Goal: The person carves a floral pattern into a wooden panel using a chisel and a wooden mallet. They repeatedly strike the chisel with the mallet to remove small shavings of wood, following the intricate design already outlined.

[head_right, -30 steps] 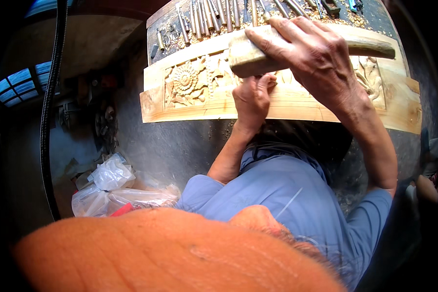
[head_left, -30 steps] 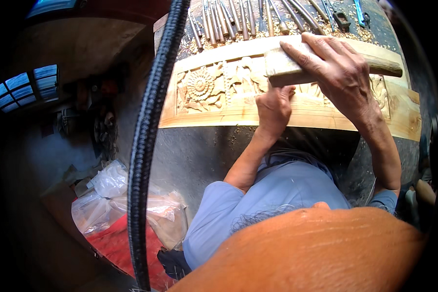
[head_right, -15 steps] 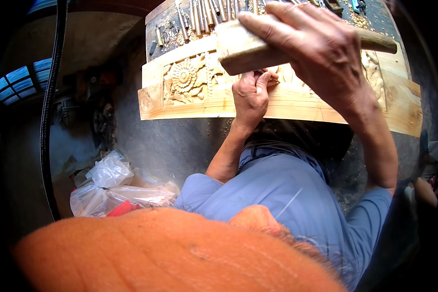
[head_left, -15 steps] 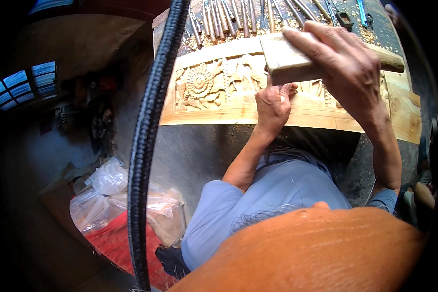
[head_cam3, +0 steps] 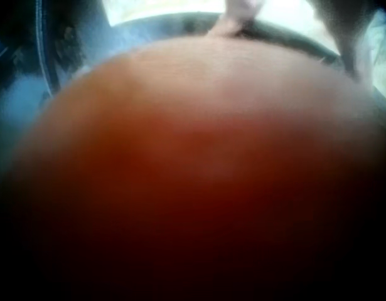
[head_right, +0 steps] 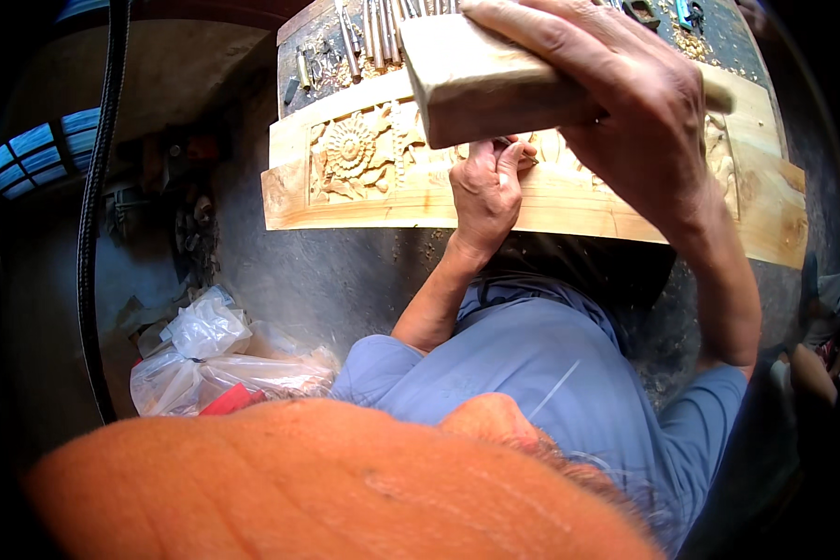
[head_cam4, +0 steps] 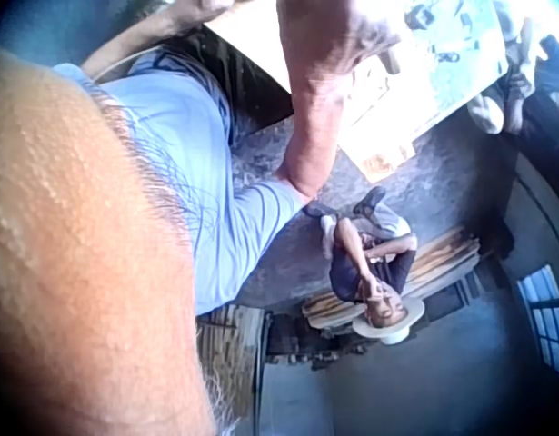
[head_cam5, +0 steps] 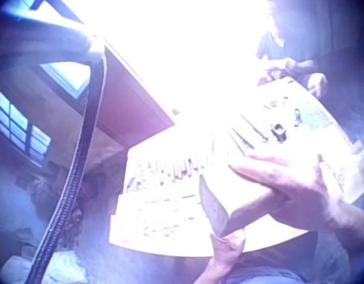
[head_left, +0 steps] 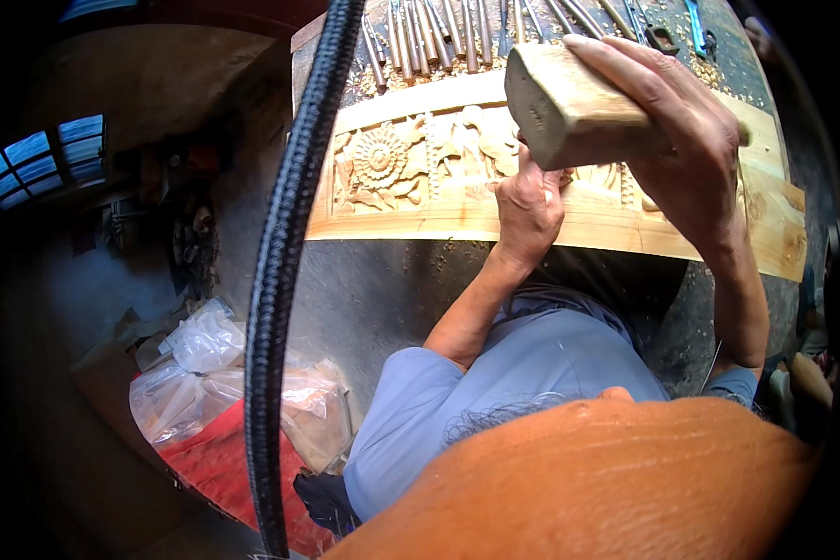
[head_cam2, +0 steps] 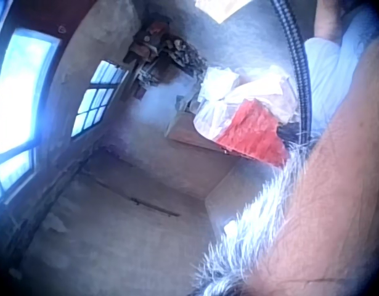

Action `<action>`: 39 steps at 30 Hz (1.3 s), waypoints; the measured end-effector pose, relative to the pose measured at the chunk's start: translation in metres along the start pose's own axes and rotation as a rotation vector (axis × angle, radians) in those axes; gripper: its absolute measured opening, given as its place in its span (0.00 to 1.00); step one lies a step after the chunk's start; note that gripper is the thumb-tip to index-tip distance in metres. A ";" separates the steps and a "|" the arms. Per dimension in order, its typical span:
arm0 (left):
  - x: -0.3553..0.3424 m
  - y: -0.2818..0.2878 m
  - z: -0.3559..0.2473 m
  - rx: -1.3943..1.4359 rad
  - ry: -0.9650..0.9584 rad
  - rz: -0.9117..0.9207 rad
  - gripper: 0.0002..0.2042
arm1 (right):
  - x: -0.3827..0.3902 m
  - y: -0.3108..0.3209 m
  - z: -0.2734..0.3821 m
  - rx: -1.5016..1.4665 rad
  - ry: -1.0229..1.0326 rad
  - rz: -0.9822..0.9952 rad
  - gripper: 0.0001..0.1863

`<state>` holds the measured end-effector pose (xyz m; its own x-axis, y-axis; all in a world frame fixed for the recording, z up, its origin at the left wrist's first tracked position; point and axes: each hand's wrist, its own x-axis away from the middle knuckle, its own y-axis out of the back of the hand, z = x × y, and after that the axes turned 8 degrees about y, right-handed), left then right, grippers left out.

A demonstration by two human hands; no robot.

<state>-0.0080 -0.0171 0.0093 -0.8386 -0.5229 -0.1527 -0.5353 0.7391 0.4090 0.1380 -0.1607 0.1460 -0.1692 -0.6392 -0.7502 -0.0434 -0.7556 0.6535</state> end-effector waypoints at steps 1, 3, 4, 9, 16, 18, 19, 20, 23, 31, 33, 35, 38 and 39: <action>0.002 -0.002 -0.003 -0.047 0.005 -0.002 0.05 | -0.001 0.003 0.002 -0.033 -0.014 -0.015 0.31; 0.000 -0.006 -0.018 -0.207 -0.294 -0.090 0.08 | 0.011 0.000 0.002 0.140 0.083 0.157 0.30; 0.004 -0.011 -0.015 -0.235 -0.227 -0.070 0.08 | 0.015 -0.006 0.006 0.323 0.136 0.254 0.30; 0.007 -0.007 0.008 -0.013 0.007 -0.070 0.05 | 0.011 -0.006 0.001 0.183 0.072 0.123 0.28; 0.012 -0.016 -0.006 -0.208 -0.209 -0.122 0.06 | 0.011 -0.011 0.011 0.240 0.118 0.147 0.28; 0.014 -0.021 0.000 -0.227 -0.180 -0.109 0.06 | 0.012 -0.009 0.010 0.367 0.136 0.244 0.30; 0.013 -0.017 0.002 -0.130 -0.098 -0.098 0.05 | 0.012 -0.009 0.007 0.318 0.135 0.202 0.30; 0.011 -0.013 0.003 -0.032 -0.016 -0.085 0.05 | 0.010 -0.006 0.006 0.276 0.119 0.176 0.30; 0.011 -0.010 0.016 0.067 0.062 -0.098 0.08 | 0.000 0.003 0.010 0.055 0.021 0.087 0.37; 0.015 -0.023 0.005 -0.180 -0.153 -0.090 0.04 | 0.009 -0.006 0.010 0.315 0.120 0.237 0.30; 0.014 -0.015 0.010 0.011 0.026 -0.062 0.04 | 0.007 -0.003 0.006 0.285 0.114 0.184 0.32; 0.012 -0.014 0.008 0.165 0.079 -0.067 0.05 | 0.005 0.004 0.005 0.229 0.074 0.160 0.34; 0.014 -0.019 0.015 0.207 0.065 -0.101 0.06 | 0.005 0.002 0.005 0.129 0.026 0.099 0.37; 0.014 -0.018 0.015 0.146 0.043 -0.092 0.05 | 0.002 0.005 0.006 0.088 0.009 0.083 0.37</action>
<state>-0.0114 -0.0313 -0.0132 -0.7817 -0.6069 -0.1435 -0.6215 0.7392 0.2596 0.1310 -0.1646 0.1482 -0.1665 -0.7006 -0.6938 -0.1157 -0.6849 0.7194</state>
